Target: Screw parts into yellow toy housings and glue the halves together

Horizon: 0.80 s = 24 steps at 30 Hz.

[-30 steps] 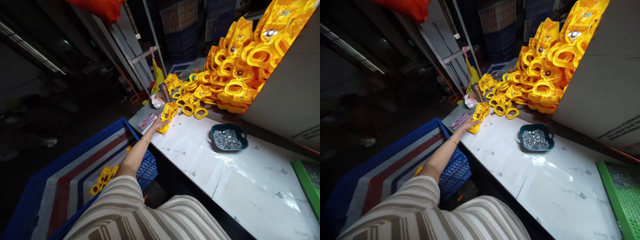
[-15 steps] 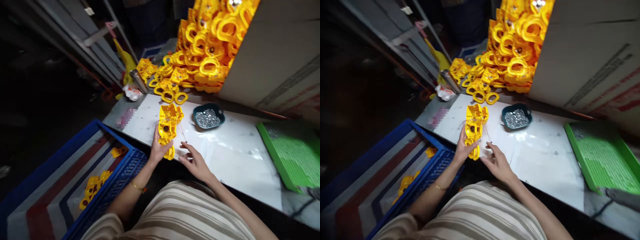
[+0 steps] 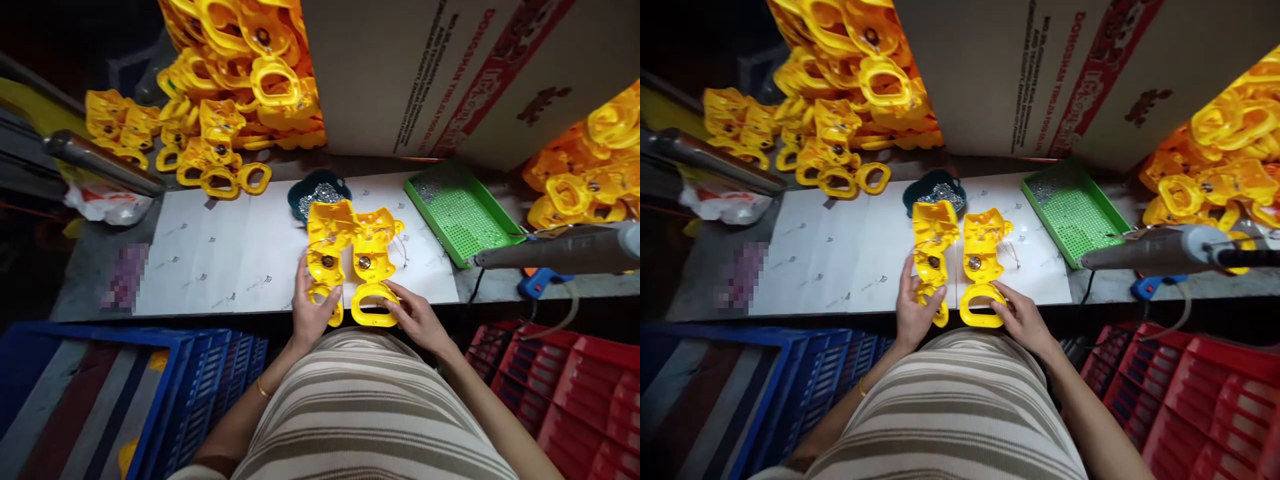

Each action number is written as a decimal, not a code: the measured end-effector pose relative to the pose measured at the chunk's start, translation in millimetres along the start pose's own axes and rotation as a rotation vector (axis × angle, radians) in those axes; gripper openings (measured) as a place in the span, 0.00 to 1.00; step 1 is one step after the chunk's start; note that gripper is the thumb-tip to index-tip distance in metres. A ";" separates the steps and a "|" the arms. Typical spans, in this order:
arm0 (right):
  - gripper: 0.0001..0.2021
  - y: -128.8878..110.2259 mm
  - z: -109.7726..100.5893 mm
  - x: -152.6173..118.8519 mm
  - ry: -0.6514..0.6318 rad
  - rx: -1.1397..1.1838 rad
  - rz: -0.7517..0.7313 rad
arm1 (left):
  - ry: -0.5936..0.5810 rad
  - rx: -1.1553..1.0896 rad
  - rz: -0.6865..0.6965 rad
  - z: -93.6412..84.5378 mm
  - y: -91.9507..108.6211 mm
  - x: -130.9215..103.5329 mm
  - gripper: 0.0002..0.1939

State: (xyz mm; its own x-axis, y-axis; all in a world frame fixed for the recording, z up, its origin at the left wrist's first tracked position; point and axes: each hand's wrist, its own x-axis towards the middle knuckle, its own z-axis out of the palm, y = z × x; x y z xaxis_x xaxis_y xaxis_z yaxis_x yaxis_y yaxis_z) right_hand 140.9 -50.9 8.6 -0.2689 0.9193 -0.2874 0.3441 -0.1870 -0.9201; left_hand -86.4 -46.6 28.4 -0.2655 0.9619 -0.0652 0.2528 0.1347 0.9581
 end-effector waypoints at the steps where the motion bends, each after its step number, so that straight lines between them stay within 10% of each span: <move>1: 0.27 6.2 -7.6 -3.3 0.038 -0.021 0.022 | 0.041 0.030 -0.015 -2.4 -4.4 0.4 0.46; 12: 0.19 35.3 -41.5 -7.6 0.178 -0.322 -0.093 | 0.080 0.496 -0.002 -18.2 -35.7 -18.8 0.51; 24: 0.16 14.9 -45.6 -11.3 0.441 -0.454 -0.104 | -0.203 0.728 0.196 31.0 -16.6 22.0 0.42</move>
State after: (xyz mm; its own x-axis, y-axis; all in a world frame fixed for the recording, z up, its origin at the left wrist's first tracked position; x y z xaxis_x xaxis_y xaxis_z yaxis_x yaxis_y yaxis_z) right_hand 190.2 -48.4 10.2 0.0407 0.9989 0.0233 0.7089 -0.0124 -0.7052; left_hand -67.6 -20.3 2.4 0.0050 0.9995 -0.0306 0.8429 0.0122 0.5379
